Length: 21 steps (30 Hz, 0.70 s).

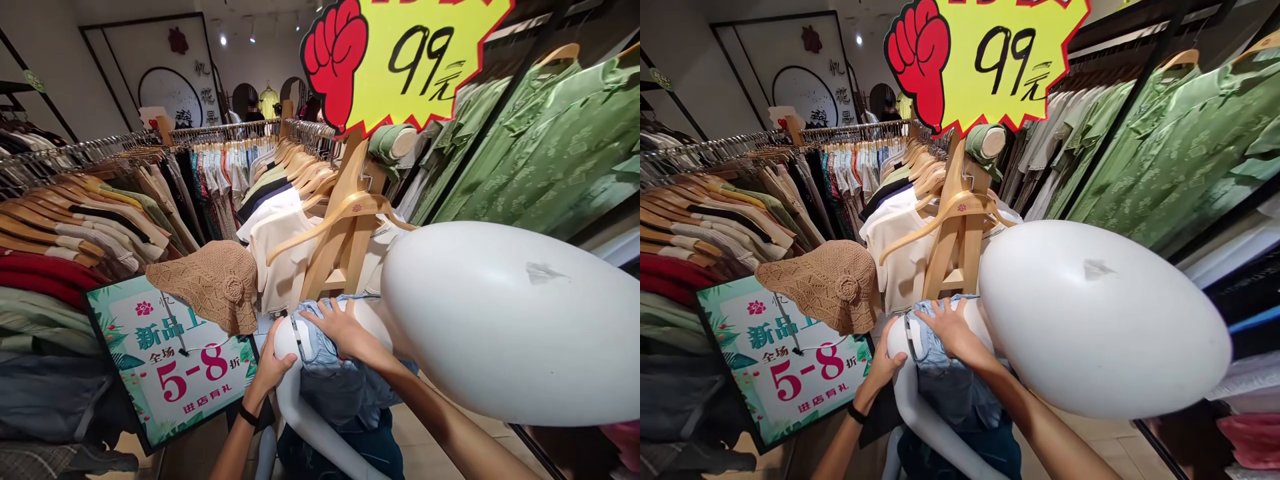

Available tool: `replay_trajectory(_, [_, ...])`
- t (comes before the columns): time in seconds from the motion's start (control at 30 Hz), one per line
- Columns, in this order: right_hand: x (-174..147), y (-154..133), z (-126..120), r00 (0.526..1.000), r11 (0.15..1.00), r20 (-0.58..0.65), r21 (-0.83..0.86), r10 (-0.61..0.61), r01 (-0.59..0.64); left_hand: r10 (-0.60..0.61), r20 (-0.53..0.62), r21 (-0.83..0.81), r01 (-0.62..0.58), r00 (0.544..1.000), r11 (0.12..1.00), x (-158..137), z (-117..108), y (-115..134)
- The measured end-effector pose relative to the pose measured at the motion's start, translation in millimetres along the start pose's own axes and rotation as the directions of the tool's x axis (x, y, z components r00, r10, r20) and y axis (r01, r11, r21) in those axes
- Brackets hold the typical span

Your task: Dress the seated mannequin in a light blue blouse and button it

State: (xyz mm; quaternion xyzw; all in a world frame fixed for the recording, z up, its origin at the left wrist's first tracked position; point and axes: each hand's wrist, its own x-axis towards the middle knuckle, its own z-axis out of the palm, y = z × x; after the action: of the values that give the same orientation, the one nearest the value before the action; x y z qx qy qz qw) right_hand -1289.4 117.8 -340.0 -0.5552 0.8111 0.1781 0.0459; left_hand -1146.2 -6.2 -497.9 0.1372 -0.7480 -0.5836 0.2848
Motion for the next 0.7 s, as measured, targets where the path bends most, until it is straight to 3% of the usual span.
replay_trajectory(0.17, [-4.7,0.2,-10.5,0.995,1.000,0.104,-0.017,0.006,-0.004,-0.003,0.055,-0.008,0.004,0.998,1.000,3.1,1.0,10.5])
replay_trajectory(0.43, [-6.8,-7.3,-17.3,0.995,0.999,0.099,0.047,0.005,-0.009,-0.040,0.002,-0.044,0.040,0.999,0.998,-2.0,10.0,1.4])
replay_trajectory(0.57, [-2.9,-0.4,-20.4,0.990,0.976,0.141,0.215,-0.009,-0.022,-0.053,0.054,-0.094,0.058,0.997,0.994,1.6,4.4,5.5])
replay_trajectory(0.7, [3.8,4.3,-29.8,0.975,0.892,0.222,0.440,0.001,-0.101,-0.095,0.159,-0.218,0.129,0.983,0.967,5.5,0.6,8.2])
